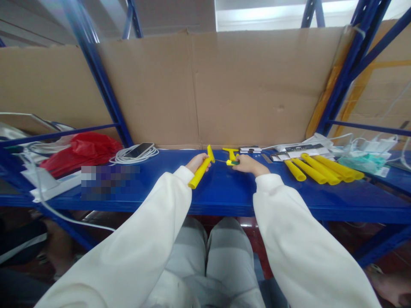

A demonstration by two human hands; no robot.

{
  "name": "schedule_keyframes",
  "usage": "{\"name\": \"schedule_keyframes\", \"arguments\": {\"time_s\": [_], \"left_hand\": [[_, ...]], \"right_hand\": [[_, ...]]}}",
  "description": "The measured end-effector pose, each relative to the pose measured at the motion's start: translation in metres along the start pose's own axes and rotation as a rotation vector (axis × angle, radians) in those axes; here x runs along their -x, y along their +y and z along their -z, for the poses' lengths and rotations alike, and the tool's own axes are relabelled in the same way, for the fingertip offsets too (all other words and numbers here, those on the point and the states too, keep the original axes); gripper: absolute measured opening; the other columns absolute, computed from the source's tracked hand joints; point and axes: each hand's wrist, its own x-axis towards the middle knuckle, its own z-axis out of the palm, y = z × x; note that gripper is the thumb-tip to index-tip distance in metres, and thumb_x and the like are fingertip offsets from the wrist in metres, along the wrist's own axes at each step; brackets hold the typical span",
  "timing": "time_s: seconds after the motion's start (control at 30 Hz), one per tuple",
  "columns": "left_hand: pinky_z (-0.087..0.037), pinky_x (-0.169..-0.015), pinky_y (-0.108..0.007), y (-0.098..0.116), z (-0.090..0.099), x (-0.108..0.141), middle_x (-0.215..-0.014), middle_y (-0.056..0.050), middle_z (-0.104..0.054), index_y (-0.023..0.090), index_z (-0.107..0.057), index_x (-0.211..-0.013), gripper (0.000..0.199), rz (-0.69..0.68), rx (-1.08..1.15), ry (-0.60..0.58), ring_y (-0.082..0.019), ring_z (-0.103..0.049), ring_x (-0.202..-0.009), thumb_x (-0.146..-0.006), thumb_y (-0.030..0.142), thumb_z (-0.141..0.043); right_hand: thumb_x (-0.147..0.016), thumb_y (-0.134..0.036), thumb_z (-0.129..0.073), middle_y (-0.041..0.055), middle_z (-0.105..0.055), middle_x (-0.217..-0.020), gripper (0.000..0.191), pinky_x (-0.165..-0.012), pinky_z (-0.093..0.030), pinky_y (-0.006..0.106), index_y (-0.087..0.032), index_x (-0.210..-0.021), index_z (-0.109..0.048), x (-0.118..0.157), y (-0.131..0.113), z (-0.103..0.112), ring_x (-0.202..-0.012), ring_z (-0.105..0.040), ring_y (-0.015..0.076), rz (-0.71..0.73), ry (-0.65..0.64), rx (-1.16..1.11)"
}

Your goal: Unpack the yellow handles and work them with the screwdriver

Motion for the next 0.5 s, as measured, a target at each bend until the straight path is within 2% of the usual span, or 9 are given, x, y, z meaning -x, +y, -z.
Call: {"name": "schedule_keyframes", "arguments": {"time_s": [0.3,0.5], "left_hand": [[-0.036,-0.038,-0.021,0.0029,-0.0025,0.0024,-0.05,0.002,-0.047,0.014,-0.057,-0.09,0.028,0.065,0.001,-0.022,-0.012,-0.042,-0.036,-0.1,0.02,-0.031],[-0.037,-0.039,-0.021,0.0023,-0.0022,0.0017,-0.051,0.001,-0.048,0.014,-0.057,-0.086,0.029,0.063,-0.003,-0.026,-0.012,-0.044,-0.038,-0.1,0.023,-0.034]], "right_hand": [[-0.076,-0.022,-0.071,0.0028,-0.069,-0.076,0.007,-0.059,-0.042,0.023,-0.018,-0.079,-0.066,0.0025,-0.0035,0.0006,-0.069,-0.064,0.0179,-0.027,0.008,0.017],[-0.077,-0.018,-0.071,-0.0002,-0.066,-0.066,0.013,-0.054,-0.041,0.023,-0.018,-0.088,-0.063,0.0056,-0.0068,0.0016,-0.056,-0.061,0.0149,-0.106,-0.009,-0.069]]}}
